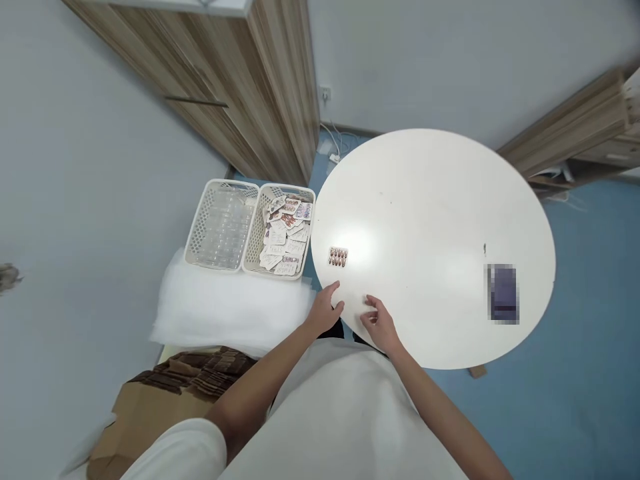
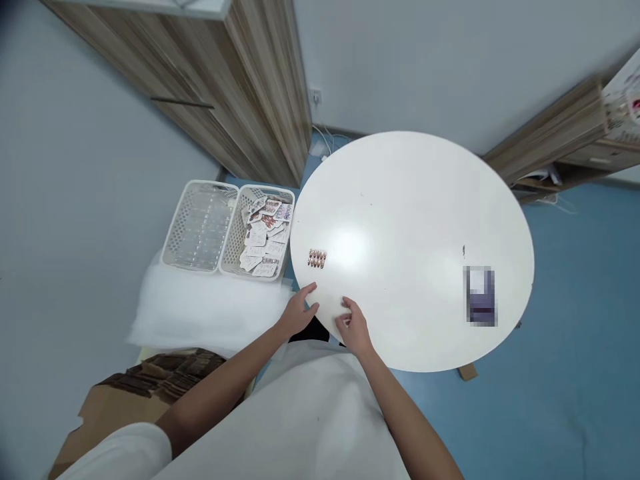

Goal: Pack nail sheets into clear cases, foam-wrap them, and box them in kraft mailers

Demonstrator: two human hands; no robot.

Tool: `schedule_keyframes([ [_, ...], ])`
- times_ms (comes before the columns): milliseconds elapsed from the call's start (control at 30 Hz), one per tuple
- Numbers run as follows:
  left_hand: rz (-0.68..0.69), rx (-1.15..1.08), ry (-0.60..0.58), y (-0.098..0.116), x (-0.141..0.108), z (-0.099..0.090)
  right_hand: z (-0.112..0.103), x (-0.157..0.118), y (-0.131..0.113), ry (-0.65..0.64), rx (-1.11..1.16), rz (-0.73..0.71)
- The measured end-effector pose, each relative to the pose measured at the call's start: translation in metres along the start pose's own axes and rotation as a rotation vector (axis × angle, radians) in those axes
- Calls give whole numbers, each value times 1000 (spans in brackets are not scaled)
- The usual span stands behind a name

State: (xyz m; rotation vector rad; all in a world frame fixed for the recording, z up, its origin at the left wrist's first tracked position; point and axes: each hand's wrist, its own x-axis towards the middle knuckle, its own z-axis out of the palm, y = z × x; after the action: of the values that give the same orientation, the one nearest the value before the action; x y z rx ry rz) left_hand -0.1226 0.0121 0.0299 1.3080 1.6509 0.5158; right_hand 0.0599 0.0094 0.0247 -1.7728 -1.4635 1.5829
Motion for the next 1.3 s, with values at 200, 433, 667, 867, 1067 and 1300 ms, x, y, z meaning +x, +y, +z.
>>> schedule_keyframes([
  [200, 34, 7, -32, 17, -26, 7, -30, -30, 16, -66, -42, -44],
  [433, 67, 80, -22, 28, -60, 35, -61, -50, 36, -143, -37, -61],
  [667, -45, 118, -57, 24, -106, 32, -65, -49, 43, -310, -145, -127],
  [867, -210, 241, -50, 10, -135, 9, -50, -40, 21, -361, -173, -217],
  [1067, -187, 204, 101, -10, -167, -15, -17, -36, -3, -389, -151, -303],
  [1300, -127, 134, 199, -41, -191, -45, 31, -44, -22, -425, -173, -354],
])
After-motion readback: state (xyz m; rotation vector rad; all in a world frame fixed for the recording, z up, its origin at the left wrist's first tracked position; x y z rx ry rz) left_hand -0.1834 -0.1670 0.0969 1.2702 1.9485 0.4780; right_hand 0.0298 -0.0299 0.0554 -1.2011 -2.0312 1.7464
